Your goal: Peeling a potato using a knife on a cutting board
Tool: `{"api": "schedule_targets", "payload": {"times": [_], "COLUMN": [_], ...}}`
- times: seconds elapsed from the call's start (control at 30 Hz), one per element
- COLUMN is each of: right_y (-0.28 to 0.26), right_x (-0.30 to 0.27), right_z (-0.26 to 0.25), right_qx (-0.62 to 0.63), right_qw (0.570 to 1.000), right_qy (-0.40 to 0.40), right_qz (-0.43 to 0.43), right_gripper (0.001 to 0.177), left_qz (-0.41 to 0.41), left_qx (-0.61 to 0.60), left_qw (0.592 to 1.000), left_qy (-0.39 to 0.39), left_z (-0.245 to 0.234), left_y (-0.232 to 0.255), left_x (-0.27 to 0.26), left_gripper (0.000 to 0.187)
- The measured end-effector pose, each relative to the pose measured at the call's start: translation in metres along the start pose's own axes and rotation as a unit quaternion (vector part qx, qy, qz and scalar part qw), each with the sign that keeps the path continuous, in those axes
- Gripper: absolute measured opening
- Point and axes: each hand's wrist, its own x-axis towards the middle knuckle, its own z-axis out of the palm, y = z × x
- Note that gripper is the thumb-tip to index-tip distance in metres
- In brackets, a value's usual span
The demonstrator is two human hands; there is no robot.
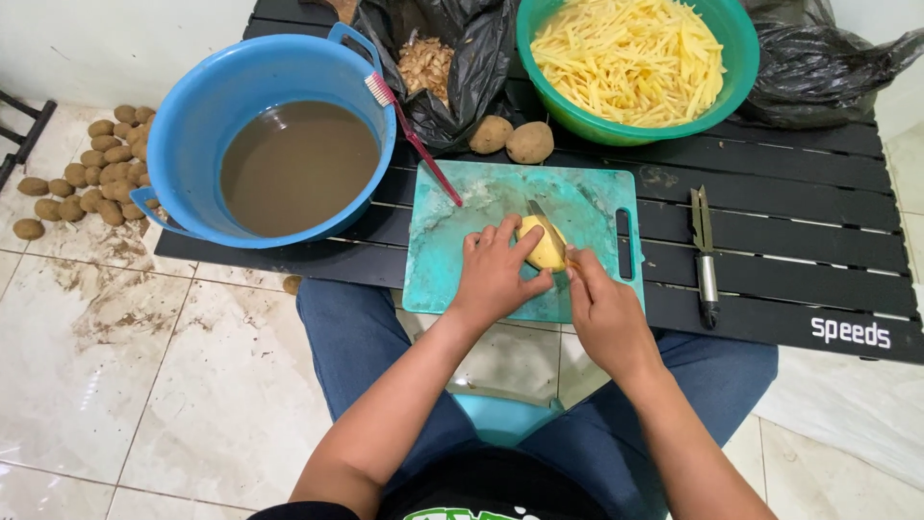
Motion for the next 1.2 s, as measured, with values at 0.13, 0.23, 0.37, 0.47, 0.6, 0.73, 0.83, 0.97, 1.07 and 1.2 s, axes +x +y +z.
{"api": "schedule_targets", "payload": {"times": [0.13,0.23,0.37,0.47,0.6,0.73,0.83,0.97,1.07,1.2], "right_y": [0.0,-0.002,0.01,0.015,0.018,0.026,0.04,0.069,0.071,0.076], "right_x": [-0.001,-0.007,-0.003,-0.003,-0.009,-0.007,-0.002,0.006,0.003,0.009], "right_z": [-0.003,-0.006,-0.001,0.002,0.005,0.015,0.027,0.049,0.056,0.065], "right_qx": [-0.017,-0.022,-0.029,-0.017,-0.008,-0.006,-0.016,-0.026,-0.042,-0.03], "right_qw": [1.0,0.999,1.0,1.0,1.0,0.999,0.998,0.994,0.991,0.984], "right_qy": [-0.012,-0.012,-0.011,-0.003,0.007,0.023,0.03,0.067,0.083,0.117], "right_qz": [0.016,0.022,0.002,-0.018,-0.011,-0.037,-0.06,-0.081,-0.097,-0.128], "right_gripper": [0.031,0.032,0.029,0.031,0.031,0.031,0.031,0.036,0.036,0.038], "left_qz": [0.007,0.013,0.017,0.018,0.014,0.01,0.01,0.001,0.0,-0.006], "left_qx": [0.002,0.001,0.003,0.005,0.002,-0.009,-0.016,-0.033,-0.045,-0.051], "left_qw": [1.0,1.0,0.999,0.999,0.999,1.0,1.0,0.999,0.999,0.998], "left_qy": [0.009,0.02,0.038,0.046,0.034,0.024,0.021,-0.012,-0.028,-0.041], "left_z": [0.0,0.003,0.003,0.004,0.003,0.001,0.002,0.0,-0.001,-0.002], "left_y": [-0.002,-0.002,-0.002,-0.003,-0.002,-0.002,-0.004,-0.008,-0.009,-0.009], "left_x": [-0.001,-0.004,-0.002,-0.002,-0.002,-0.002,-0.002,-0.003,-0.004,0.0], "left_gripper": [0.059,0.059,0.059,0.059,0.058,0.058,0.059,0.06,0.061,0.061]}}
